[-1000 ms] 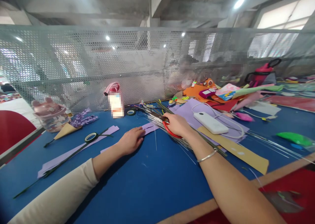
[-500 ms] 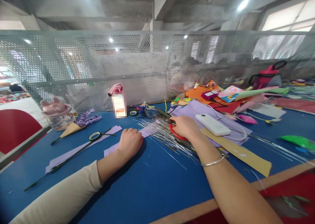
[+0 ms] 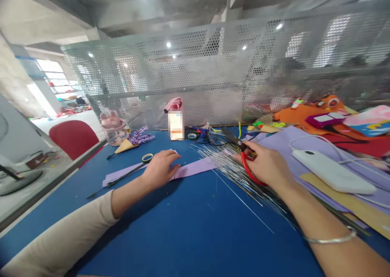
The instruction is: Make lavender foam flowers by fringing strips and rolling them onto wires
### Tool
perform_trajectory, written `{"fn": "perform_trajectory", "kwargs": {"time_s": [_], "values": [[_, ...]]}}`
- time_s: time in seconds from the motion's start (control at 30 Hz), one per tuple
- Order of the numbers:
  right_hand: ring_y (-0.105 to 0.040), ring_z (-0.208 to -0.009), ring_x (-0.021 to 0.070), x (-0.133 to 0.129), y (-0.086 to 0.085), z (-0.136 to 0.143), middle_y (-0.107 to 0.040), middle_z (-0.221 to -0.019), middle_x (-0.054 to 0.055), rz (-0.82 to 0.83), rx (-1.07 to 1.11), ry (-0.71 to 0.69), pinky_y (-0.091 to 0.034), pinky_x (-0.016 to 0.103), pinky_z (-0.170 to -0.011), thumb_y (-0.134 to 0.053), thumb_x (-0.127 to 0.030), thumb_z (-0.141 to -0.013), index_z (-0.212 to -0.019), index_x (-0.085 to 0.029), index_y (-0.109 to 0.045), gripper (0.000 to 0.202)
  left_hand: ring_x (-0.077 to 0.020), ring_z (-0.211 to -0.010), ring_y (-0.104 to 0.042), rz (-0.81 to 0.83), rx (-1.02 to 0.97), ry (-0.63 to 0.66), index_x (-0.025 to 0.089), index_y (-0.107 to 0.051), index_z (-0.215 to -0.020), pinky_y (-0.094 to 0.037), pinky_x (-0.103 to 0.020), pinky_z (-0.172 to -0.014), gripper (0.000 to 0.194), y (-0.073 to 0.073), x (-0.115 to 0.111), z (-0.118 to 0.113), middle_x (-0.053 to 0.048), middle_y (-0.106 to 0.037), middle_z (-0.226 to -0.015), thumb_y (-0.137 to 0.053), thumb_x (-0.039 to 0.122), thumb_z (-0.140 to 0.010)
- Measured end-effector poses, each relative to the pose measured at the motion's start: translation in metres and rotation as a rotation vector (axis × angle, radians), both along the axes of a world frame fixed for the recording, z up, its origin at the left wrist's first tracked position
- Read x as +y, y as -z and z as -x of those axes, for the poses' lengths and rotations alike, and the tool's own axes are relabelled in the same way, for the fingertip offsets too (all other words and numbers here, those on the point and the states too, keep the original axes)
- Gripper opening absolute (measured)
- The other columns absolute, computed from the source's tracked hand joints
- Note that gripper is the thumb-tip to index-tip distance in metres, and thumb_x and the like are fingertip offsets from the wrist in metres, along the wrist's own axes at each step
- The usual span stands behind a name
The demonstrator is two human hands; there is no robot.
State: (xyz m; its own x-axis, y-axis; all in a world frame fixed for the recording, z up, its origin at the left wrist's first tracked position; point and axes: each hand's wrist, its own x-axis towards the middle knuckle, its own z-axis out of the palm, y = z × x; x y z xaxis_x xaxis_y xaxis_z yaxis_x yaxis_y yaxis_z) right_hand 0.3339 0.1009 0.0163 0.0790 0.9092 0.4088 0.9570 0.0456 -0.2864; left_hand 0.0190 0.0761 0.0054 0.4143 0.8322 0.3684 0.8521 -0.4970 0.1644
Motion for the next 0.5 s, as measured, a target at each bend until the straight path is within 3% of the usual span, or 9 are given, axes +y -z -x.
{"fn": "perform_trajectory", "kwargs": {"time_s": [0.1,0.2,0.27,0.37,0.5], "values": [[-0.066,-0.075,0.0255,0.002,0.007,0.004,-0.072,-0.08,0.009,0.008,0.028,-0.105,-0.045,0.03,-0.064,-0.058,-0.062,-0.074,-0.115,-0.021,-0.064,0.058,-0.026,-0.11,-0.054,0.024,-0.027,-0.347,0.017,-0.056,-0.119,-0.042,-0.039,-0.095,0.038,0.009,0.004,0.066,-0.012,-0.058,-0.122,-0.05,0.035,-0.087],[-0.065,-0.067,0.0245,0.002,0.013,0.011,-0.071,-0.072,0.005,0.052,0.031,-0.156,-0.046,0.03,-0.057,-0.06,-0.065,-0.068,-0.11,-0.023,-0.067,0.06,-0.0244,-0.102,-0.057,0.038,-0.013,-0.437,0.017,-0.059,-0.11,-0.044,-0.035,-0.088,0.031,0.017,0.003,0.101,-0.01,-0.061,-0.11,-0.053,0.034,-0.084],[-0.064,-0.063,0.0232,0.001,0.016,0.015,-0.07,-0.069,0.003,0.082,0.017,-0.186,-0.045,0.029,-0.055,-0.064,-0.063,-0.064,-0.11,-0.024,-0.067,0.061,-0.0215,-0.091,-0.06,0.076,0.033,-0.355,0.019,-0.063,-0.097,-0.046,-0.032,-0.079,0.022,0.019,0.002,0.104,-0.007,-0.063,-0.097,-0.05,0.032,-0.087],[-0.061,-0.057,0.0199,-0.001,0.019,0.02,-0.068,-0.066,0.001,0.096,0.015,-0.24,-0.045,0.028,-0.055,-0.066,-0.059,-0.063,-0.109,-0.023,-0.068,0.058,-0.0213,-0.089,-0.06,0.126,0.12,-0.239,0.021,-0.066,-0.091,-0.046,-0.031,-0.075,0.024,0.022,0.004,0.094,-0.006,-0.063,-0.093,-0.044,0.031,-0.09],[-0.058,-0.053,0.0179,-0.001,0.02,0.022,-0.066,-0.062,0.0,0.104,0.01,-0.288,-0.045,0.028,-0.056,-0.064,-0.059,-0.064,-0.108,-0.022,-0.068,0.057,-0.024,-0.097,-0.057,0.08,0.14,-0.298,0.021,-0.066,-0.097,-0.045,-0.035,-0.083,0.025,0.03,0.01,0.09,-0.009,-0.059,-0.101,-0.045,0.033,-0.09]]}}
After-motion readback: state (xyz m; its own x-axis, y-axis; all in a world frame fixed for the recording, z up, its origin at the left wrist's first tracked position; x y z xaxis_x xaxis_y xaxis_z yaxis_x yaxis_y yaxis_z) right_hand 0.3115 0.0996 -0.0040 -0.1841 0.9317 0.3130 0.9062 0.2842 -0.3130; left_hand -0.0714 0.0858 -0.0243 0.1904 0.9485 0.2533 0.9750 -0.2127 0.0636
